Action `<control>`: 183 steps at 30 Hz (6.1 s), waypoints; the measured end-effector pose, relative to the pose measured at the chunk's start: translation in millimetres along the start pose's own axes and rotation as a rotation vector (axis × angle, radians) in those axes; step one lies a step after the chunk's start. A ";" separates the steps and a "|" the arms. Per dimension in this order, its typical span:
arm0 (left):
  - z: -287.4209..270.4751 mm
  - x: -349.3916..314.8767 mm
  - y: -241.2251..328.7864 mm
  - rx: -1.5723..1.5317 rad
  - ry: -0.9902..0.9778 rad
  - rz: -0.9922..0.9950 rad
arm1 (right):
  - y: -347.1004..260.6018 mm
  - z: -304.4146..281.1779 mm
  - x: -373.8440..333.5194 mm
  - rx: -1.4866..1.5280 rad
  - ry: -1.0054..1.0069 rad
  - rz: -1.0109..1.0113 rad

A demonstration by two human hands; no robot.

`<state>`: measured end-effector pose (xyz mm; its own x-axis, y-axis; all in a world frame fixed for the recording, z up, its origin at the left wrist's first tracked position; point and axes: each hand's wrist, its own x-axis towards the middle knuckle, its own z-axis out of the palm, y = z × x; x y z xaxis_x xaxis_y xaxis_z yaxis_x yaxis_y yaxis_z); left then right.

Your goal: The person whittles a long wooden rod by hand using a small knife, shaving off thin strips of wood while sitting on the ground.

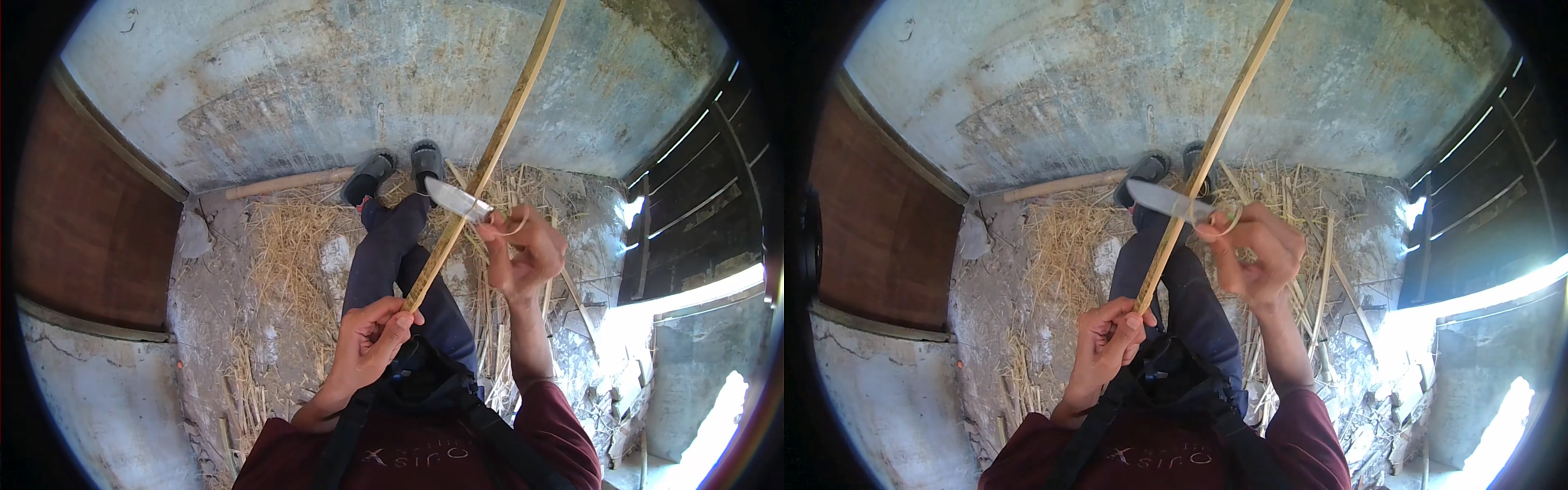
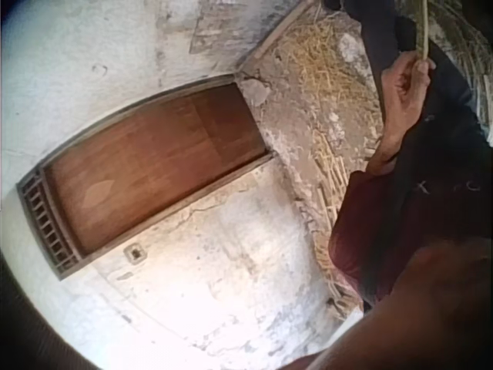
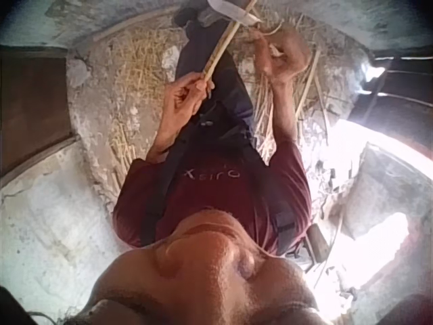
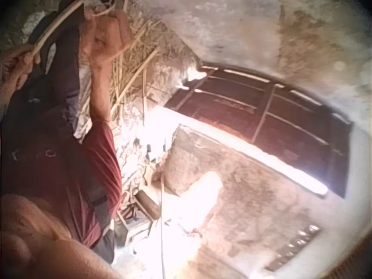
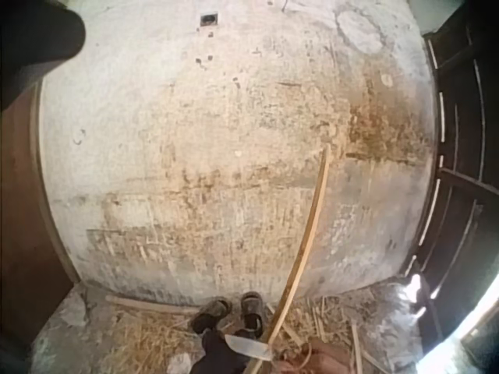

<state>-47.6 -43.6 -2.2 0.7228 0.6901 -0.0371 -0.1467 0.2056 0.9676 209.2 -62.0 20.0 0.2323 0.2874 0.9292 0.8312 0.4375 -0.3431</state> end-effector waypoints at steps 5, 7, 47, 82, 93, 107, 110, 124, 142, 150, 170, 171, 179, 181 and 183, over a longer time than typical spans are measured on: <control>-6.9 -3.9 -0.3 0.029 0.031 -0.037 | 18.8 6.8 10.2 -0.014 0.038 0.059; -10.2 -7.4 -3.4 0.032 0.030 -0.055 | 29.0 7.4 14.1 0.007 0.068 0.080; -89.9 -13.7 -54.5 0.122 0.176 -0.220 | 379.0 -169.8 -344.2 -0.465 -0.923 1.577; -8.8 24.1 1.1 0.557 0.043 0.232 | -49.8 15.6 -34.6 0.085 -0.398 0.057; 3.6 19.2 1.3 0.996 0.223 0.328 | -39.2 18.5 -33.1 -0.007 -0.231 0.053; 0.7 21.5 -9.1 0.998 0.203 0.315 | -48.9 14.2 -32.6 0.057 -0.363 0.069; 0.9 21.0 -9.5 1.051 0.189 0.260 | -52.7 17.5 -35.8 0.028 -0.365 0.036; 4.8 27.5 1.6 1.014 0.192 0.232 | -41.0 25.7 -30.1 0.009 -0.312 -0.014; -6.2 2.5 -11.0 1.056 0.127 0.124 | 15.4 11.0 -1.4 -0.065 -0.109 0.063; -9.9 -3.8 -15.7 1.085 0.126 0.096 | 38.1 8.7 17.0 -0.147 -0.073 0.112; -25.3 -12.3 -49.0 1.143 0.102 0.089 | 186.3 -10.3 72.3 -0.426 -0.058 0.309; -25.2 -11.7 -49.2 1.144 0.104 0.086 | 185.3 -9.0 71.4 -0.423 -0.048 0.292; -24.7 -16.6 -46.1 1.190 0.060 -0.019 | 180.1 -9.6 77.7 -0.359 -0.146 0.211; -23.6 -17.6 -43.7 1.200 0.047 -0.021 | 190.0 -18.8 92.0 -0.389 -0.165 0.265; -24.0 -18.2 -43.1 1.200 0.044 0.000 | 191.0 -21.1 95.4 -0.391 -0.216 0.237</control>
<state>-70.6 -48.4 -49.3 0.6960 0.7177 -0.0227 0.5925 -0.5562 0.5827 400.8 31.0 46.0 0.3623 0.5280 0.7681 0.9048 -0.0013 -0.4259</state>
